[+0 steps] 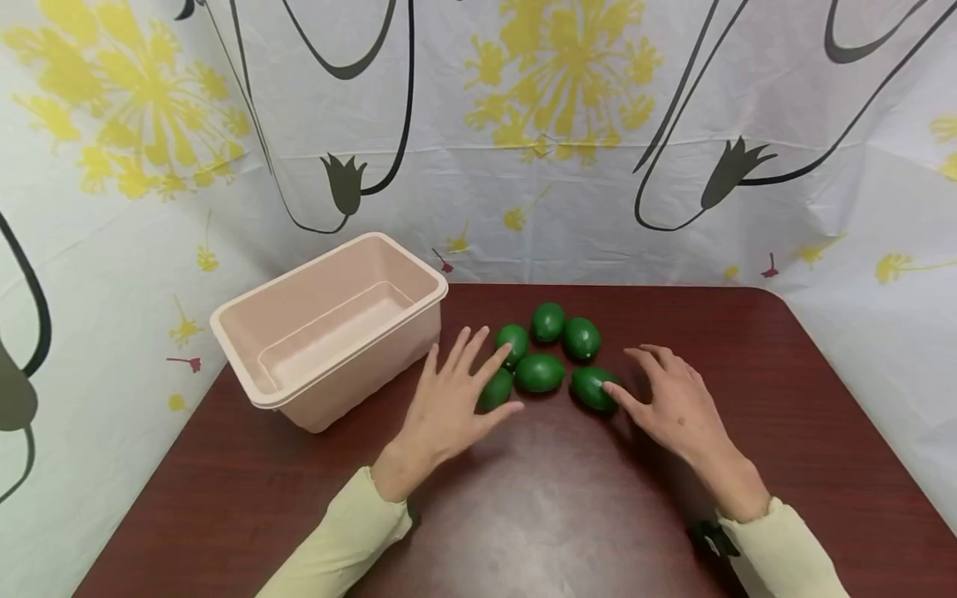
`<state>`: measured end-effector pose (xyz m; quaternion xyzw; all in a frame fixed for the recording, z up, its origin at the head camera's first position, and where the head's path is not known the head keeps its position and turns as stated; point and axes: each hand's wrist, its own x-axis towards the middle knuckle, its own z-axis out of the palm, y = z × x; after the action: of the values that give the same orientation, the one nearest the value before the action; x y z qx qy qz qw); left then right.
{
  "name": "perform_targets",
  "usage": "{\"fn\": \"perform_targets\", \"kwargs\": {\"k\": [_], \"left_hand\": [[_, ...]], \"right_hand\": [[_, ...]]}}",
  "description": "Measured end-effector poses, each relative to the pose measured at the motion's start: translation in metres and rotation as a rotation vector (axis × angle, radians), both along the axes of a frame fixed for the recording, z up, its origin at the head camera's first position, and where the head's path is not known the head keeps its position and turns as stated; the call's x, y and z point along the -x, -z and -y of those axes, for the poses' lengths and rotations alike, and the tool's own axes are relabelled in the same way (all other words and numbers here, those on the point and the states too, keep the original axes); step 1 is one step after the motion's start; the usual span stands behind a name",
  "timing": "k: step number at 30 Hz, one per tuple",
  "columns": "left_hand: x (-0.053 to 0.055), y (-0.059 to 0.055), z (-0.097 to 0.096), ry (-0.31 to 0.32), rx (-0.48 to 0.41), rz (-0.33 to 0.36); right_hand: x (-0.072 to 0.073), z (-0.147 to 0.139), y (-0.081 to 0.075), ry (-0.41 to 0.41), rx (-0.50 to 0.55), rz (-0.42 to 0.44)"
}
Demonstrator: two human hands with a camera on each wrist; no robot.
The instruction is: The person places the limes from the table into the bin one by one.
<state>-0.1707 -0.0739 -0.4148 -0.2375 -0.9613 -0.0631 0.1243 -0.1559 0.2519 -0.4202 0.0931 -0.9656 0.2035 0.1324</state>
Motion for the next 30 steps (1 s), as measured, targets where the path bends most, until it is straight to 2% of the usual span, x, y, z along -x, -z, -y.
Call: {"fn": "perform_targets", "kwargs": {"k": [4,12,18,23,30], "left_hand": [[0.001,-0.006,0.002,0.007,-0.086,-0.057],[0.002,-0.019,0.01,0.042,-0.267,-0.241],[0.006,-0.026,0.02,0.035,-0.345,-0.346],[0.008,-0.033,0.028,0.0,-0.393,-0.399],[0.007,-0.041,0.042,-0.035,-0.455,-0.412]], "right_hand": [[0.002,0.003,0.0,-0.008,0.014,0.048],[0.006,0.01,0.001,-0.032,0.07,0.179],[0.01,0.013,0.003,-0.045,0.099,0.251],[0.012,0.014,0.003,-0.051,0.114,0.28],[0.014,0.015,0.005,-0.069,0.141,0.301]]}}
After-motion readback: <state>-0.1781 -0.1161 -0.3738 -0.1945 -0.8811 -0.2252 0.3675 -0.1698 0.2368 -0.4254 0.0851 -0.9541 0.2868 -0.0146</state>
